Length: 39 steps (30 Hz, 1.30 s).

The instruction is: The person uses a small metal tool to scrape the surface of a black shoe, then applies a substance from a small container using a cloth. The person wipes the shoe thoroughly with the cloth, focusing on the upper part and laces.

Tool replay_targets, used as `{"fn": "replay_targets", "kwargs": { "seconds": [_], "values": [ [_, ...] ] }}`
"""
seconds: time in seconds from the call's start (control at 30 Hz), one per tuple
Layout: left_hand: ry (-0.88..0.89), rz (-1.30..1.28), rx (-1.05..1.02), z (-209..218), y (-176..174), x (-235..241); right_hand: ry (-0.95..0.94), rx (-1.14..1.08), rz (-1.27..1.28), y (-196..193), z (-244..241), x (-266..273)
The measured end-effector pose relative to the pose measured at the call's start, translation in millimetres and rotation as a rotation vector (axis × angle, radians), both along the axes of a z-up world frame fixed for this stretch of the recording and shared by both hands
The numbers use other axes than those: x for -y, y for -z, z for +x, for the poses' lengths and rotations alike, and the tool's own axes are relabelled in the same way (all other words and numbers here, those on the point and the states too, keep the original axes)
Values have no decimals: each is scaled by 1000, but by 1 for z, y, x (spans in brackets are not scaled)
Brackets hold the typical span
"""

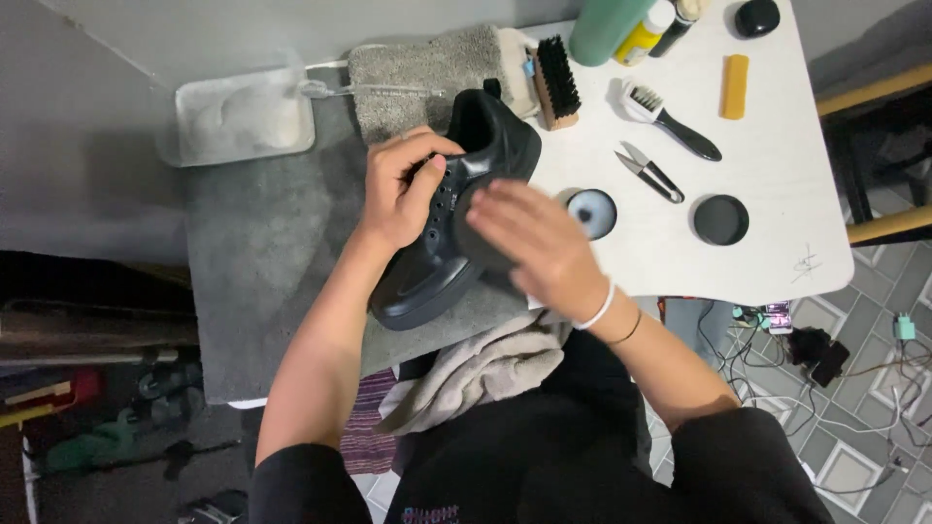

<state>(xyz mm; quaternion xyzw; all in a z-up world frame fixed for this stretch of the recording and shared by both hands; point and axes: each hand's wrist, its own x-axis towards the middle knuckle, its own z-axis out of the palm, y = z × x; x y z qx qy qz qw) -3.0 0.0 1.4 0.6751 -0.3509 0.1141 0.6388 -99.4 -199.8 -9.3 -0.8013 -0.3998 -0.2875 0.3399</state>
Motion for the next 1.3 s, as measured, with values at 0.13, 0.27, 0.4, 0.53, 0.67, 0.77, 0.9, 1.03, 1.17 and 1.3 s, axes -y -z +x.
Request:
{"fn": "replay_targets", "kwargs": {
  "seconds": [0.13, 0.27, 0.4, 0.53, 0.67, 0.77, 0.9, 1.03, 1.17, 1.3],
  "values": [
    [26, -14, -27, -1, -2, 1, -66, -9, -26, -34, -16, -11],
    [59, -53, -69, 0, 18, 0, -30, -31, -32, -44, -10, 1],
    [62, -28, -72, 0, 3, -1, -133, -35, -33, -37, -27, -21],
    [40, -23, -126, -7, 1, 0, -19, 30, -110, -24, 6, 12],
    [-10, 76, -151, -2, 2, -6, -143, 39, -118, -28, 4, -4],
    [-2, 81, -114, -10, -8, -2, -85, 79, -193, -46, 13, 5],
    [48, 9, -155, -2, -1, -4, -189, 50, -225, -45, 5, -9],
    [46, -13, -193, -8, 10, -1, -89, 136, -328, -56, 17, 3],
    [40, -22, -200, -1, -4, -2, -126, 106, -322, -56, 21, -7],
    [22, 18, -203, -7, 2, -4, -106, 111, -355, -41, 36, 6]
  ]
}}
